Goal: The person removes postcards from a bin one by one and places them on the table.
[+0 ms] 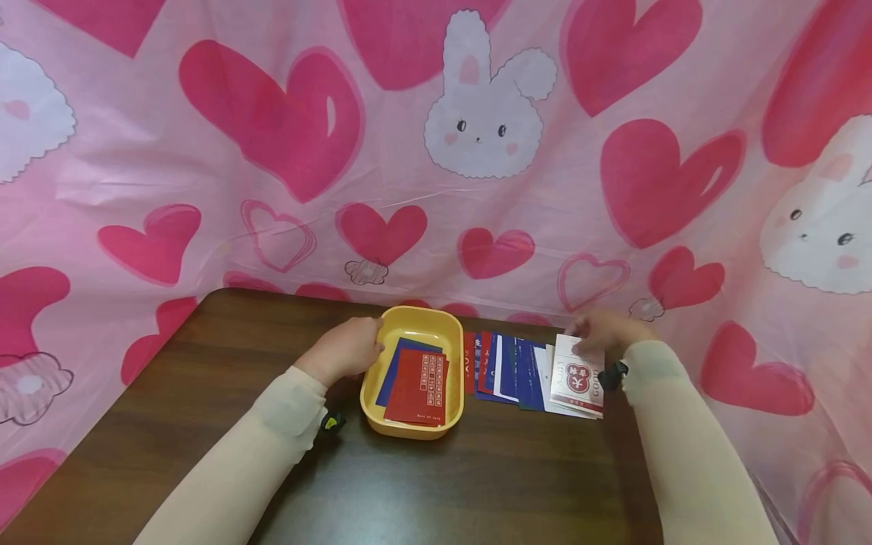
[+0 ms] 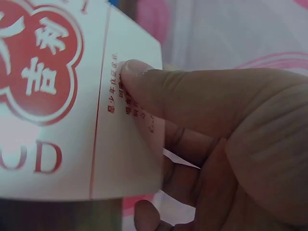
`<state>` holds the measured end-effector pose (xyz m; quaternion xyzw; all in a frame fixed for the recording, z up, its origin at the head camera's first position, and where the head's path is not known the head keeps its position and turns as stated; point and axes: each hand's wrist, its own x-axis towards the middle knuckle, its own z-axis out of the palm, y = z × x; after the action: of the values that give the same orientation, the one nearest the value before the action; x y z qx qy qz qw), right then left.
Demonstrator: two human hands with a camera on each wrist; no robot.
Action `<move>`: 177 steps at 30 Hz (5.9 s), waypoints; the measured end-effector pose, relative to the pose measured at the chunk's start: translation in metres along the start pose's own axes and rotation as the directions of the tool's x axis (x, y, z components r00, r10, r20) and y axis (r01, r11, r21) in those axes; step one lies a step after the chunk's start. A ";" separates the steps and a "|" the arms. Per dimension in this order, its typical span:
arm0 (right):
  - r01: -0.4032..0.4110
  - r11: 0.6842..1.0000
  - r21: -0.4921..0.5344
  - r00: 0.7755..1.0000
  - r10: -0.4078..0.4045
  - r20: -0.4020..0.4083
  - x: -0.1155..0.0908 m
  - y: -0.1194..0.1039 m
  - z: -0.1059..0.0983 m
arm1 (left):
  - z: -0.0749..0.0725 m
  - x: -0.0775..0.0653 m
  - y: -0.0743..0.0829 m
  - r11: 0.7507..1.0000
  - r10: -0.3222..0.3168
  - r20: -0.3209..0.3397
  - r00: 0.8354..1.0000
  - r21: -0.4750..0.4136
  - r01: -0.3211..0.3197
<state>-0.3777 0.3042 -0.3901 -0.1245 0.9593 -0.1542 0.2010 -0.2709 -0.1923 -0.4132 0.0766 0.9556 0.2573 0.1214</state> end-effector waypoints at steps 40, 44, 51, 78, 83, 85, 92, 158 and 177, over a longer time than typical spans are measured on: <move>-0.054 0.988 -0.146 0.987 0.031 -0.157 0.007 -0.044 0.017 | -0.002 -0.002 0.004 1.000 -0.003 0.009 1.000 0.013 0.003; 0.069 0.988 -0.135 0.983 -0.091 -0.161 0.003 -0.080 0.008 | -0.002 -0.001 0.004 1.000 -0.012 0.010 1.000 0.014 0.012; 0.258 0.962 -0.091 0.954 -0.268 -0.132 -0.003 -0.154 -0.001 | 0.000 -0.001 0.001 1.000 -0.008 0.018 1.000 -0.003 0.008; 0.367 0.810 -0.458 0.930 -0.315 0.190 0.054 -0.308 0.083 | 0.000 0.000 -0.002 0.999 0.044 0.004 0.999 -0.028 -0.044; 0.383 0.818 -0.430 0.922 -0.311 0.230 0.060 -0.311 0.097 | 0.000 -0.002 -0.002 0.999 0.041 0.002 0.999 -0.026 -0.041; 0.394 0.801 -0.451 0.918 -0.320 0.233 0.061 -0.313 0.102 | -0.001 -0.002 -0.002 0.999 0.041 0.005 0.999 -0.026 -0.041; 0.330 0.813 -0.479 0.944 -0.290 0.156 0.055 -0.314 0.108 | -0.001 -0.004 -0.002 0.999 0.046 0.003 0.999 -0.025 -0.046; 0.253 0.947 0.198 0.966 -0.237 -0.099 -0.004 -0.119 -0.035 | -0.002 -0.003 0.001 1.000 0.005 0.007 1.000 -0.005 -0.005; 0.023 0.976 0.215 0.999 -0.015 -0.039 -0.014 0.021 0.001 | -0.001 -0.003 0.001 1.000 -0.009 0.009 1.000 -0.003 0.009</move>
<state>-0.3687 0.3275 -0.3931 -0.1085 0.9393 -0.2613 0.1941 -0.2679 -0.1931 -0.4113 0.0735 0.9550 0.2578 0.1269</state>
